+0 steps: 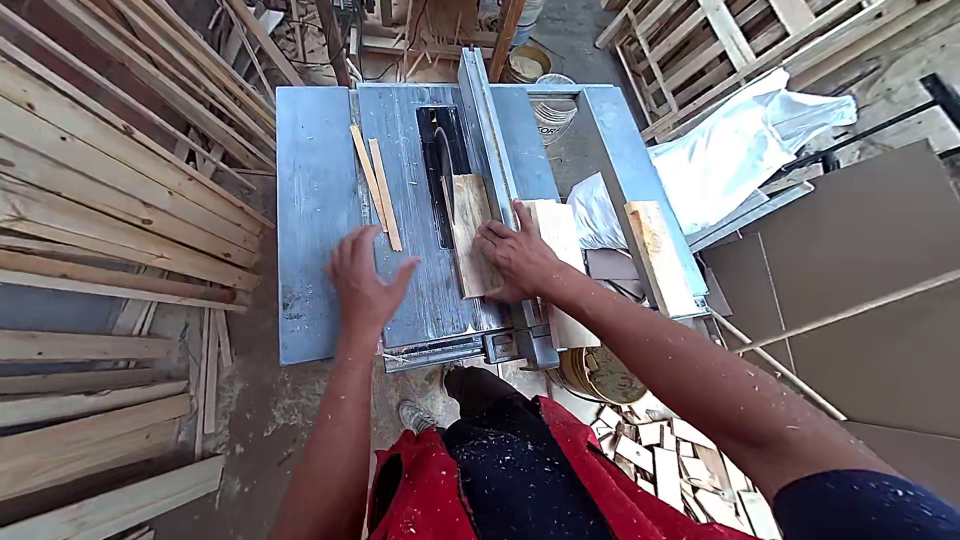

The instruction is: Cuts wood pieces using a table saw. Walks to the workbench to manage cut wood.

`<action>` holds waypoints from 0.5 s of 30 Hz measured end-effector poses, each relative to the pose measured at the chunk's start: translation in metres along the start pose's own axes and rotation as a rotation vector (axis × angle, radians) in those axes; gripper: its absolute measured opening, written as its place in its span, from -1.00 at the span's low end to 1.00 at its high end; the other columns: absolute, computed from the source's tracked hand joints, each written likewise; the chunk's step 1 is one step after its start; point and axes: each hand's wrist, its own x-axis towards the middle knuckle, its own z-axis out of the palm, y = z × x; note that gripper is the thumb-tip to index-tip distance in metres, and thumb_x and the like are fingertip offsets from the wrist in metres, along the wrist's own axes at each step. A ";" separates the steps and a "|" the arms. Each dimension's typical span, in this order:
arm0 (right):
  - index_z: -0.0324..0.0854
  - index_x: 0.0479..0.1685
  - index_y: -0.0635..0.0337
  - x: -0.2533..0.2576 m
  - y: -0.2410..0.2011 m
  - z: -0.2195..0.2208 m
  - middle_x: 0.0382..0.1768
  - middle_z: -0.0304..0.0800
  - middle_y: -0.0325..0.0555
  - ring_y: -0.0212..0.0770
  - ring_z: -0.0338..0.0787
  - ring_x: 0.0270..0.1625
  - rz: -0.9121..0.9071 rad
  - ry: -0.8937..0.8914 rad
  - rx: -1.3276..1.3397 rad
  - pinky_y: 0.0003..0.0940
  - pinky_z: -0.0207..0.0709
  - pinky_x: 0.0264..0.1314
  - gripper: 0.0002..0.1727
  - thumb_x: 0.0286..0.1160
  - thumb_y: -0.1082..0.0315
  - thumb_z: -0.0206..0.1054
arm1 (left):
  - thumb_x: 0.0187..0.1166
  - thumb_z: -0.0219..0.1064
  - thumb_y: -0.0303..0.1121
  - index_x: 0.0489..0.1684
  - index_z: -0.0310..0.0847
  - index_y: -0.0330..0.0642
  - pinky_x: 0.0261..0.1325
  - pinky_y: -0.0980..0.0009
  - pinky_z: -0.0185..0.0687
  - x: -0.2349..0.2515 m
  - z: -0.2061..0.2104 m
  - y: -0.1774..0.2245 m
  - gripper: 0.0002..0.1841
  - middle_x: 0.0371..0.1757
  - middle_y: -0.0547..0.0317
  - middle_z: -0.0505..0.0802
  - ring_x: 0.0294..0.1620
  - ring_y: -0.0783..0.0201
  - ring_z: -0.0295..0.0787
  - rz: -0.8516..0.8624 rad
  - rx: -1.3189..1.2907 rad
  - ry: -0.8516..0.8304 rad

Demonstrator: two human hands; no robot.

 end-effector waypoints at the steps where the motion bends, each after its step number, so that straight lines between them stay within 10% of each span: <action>1: 0.51 0.56 0.14 0.007 0.005 -0.001 0.59 0.55 0.04 0.11 0.35 0.76 0.001 0.008 0.001 0.56 -0.48 0.79 0.24 -0.23 -0.58 0.49 | 0.42 0.39 0.32 0.50 0.58 -0.07 0.46 -0.28 0.35 0.010 -0.001 -0.013 -0.22 0.53 -0.06 0.64 0.53 -0.16 0.50 -0.040 0.023 0.028; 15: 0.55 0.52 0.10 0.145 0.096 -0.030 0.51 0.64 0.02 0.14 0.40 0.73 0.044 -0.017 -0.031 0.62 -0.45 0.76 0.16 -0.17 -0.52 0.51 | 0.69 0.27 0.02 0.09 0.81 -0.05 0.36 -0.12 0.45 0.038 0.035 -0.060 -0.62 0.15 0.08 0.84 0.27 0.01 0.68 -0.110 -0.033 0.135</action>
